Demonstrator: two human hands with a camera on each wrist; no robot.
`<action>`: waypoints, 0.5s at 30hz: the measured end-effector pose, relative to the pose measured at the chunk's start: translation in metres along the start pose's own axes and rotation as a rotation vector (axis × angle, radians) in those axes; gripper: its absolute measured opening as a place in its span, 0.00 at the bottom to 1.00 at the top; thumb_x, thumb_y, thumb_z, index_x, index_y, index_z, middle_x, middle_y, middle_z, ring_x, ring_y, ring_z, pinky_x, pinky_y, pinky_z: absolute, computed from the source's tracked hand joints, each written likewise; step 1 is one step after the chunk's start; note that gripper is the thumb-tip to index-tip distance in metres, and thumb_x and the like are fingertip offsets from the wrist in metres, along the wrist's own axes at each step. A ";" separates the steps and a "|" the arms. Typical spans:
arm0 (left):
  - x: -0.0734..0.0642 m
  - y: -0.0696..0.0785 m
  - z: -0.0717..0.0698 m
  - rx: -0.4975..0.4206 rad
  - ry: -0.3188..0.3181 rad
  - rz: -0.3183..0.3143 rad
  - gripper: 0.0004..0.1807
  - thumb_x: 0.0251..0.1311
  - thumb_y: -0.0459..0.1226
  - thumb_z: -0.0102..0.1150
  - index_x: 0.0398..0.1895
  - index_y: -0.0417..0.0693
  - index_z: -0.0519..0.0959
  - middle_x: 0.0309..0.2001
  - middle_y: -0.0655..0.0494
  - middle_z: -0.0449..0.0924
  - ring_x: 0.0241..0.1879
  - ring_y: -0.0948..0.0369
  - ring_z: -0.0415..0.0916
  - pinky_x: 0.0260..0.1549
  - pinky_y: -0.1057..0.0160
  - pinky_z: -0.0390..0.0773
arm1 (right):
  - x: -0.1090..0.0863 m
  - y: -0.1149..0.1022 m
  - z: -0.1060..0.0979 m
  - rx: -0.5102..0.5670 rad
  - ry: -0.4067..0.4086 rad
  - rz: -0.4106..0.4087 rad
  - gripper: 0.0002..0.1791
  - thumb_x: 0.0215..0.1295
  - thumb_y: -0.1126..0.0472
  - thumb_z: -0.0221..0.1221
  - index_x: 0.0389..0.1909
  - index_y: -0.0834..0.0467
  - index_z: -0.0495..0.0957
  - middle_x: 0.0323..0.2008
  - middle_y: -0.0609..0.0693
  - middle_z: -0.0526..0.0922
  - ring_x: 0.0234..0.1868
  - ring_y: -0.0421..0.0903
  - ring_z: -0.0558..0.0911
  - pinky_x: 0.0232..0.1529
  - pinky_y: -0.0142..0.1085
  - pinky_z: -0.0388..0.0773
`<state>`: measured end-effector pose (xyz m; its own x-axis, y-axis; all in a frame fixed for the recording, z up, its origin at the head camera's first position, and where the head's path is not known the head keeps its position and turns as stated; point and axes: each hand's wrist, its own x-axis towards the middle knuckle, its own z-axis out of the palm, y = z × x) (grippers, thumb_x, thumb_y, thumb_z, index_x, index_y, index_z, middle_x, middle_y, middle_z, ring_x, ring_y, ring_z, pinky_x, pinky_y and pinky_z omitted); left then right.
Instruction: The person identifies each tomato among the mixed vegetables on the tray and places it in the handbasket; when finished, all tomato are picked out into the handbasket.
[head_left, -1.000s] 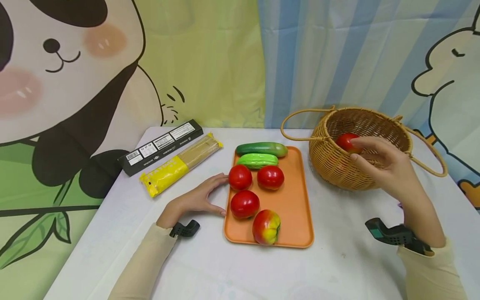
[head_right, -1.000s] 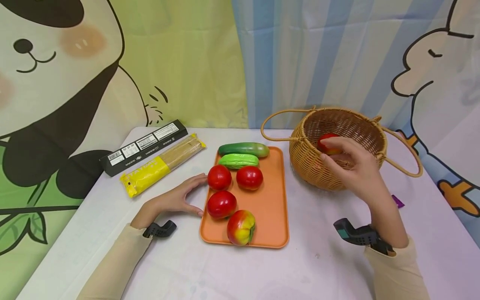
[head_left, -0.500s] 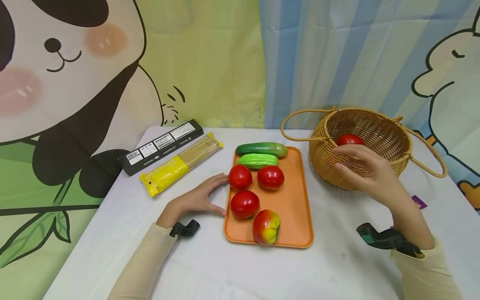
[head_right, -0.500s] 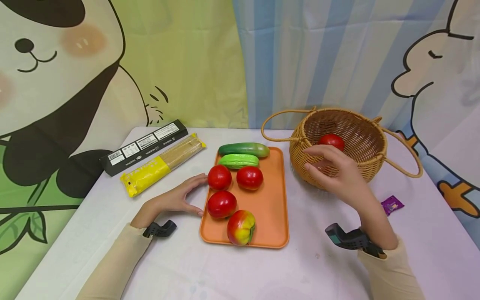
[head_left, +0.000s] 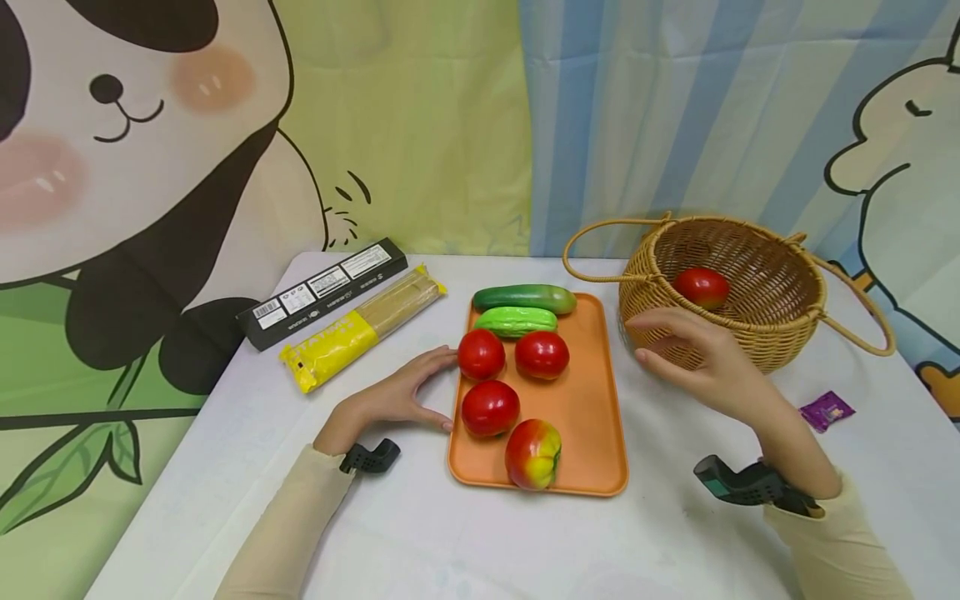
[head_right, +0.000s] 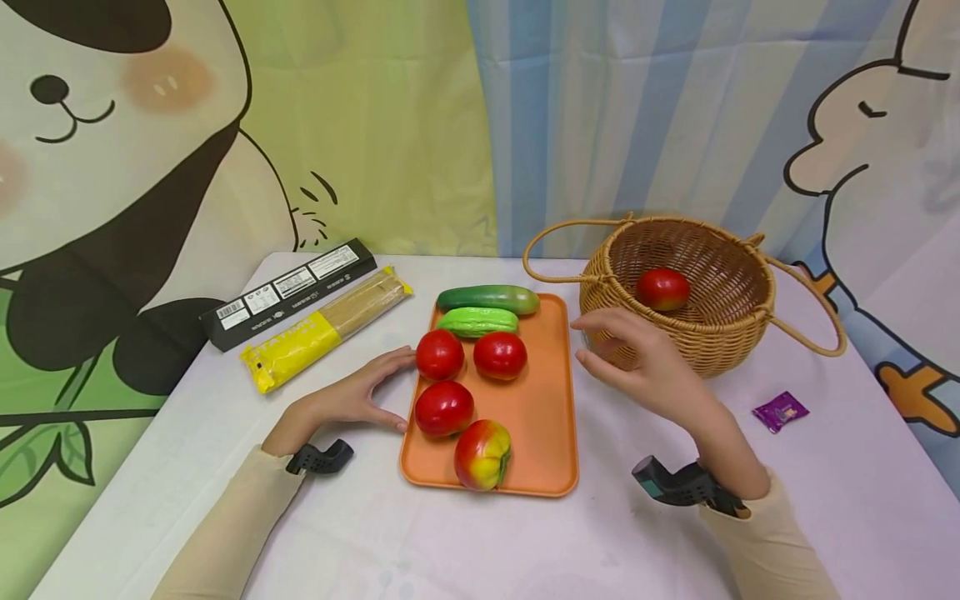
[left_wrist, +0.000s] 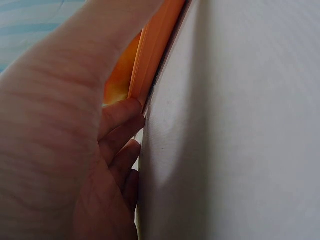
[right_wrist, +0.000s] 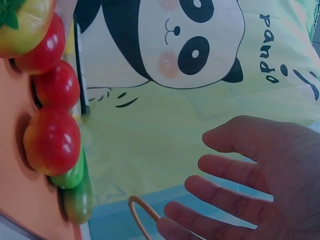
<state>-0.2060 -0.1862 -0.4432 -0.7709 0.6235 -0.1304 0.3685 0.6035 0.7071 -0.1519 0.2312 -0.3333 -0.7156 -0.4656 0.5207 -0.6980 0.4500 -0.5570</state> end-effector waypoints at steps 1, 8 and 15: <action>0.000 0.000 0.000 -0.001 -0.001 -0.001 0.57 0.41 0.55 0.77 0.75 0.53 0.58 0.77 0.54 0.48 0.77 0.55 0.39 0.73 0.46 0.46 | 0.000 0.000 0.002 0.009 -0.009 -0.001 0.26 0.50 0.80 0.66 0.52 0.64 0.78 0.49 0.48 0.80 0.50 0.29 0.77 0.47 0.22 0.78; -0.001 0.000 0.000 -0.002 0.000 0.007 0.56 0.42 0.55 0.77 0.75 0.53 0.58 0.77 0.54 0.49 0.77 0.55 0.39 0.73 0.46 0.46 | 0.000 0.000 0.017 0.040 -0.081 -0.006 0.24 0.53 0.78 0.65 0.52 0.61 0.79 0.49 0.47 0.80 0.47 0.34 0.77 0.46 0.25 0.79; 0.001 -0.002 0.001 0.010 0.004 0.018 0.56 0.42 0.55 0.77 0.75 0.53 0.58 0.76 0.54 0.49 0.77 0.56 0.39 0.73 0.47 0.47 | -0.001 -0.003 0.033 0.079 -0.166 0.007 0.22 0.56 0.73 0.66 0.52 0.58 0.79 0.49 0.47 0.81 0.50 0.37 0.77 0.44 0.32 0.81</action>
<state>-0.2068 -0.1867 -0.4458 -0.7662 0.6323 -0.1147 0.3877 0.5972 0.7022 -0.1484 0.2048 -0.3536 -0.7019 -0.5851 0.4063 -0.6843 0.3955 -0.6126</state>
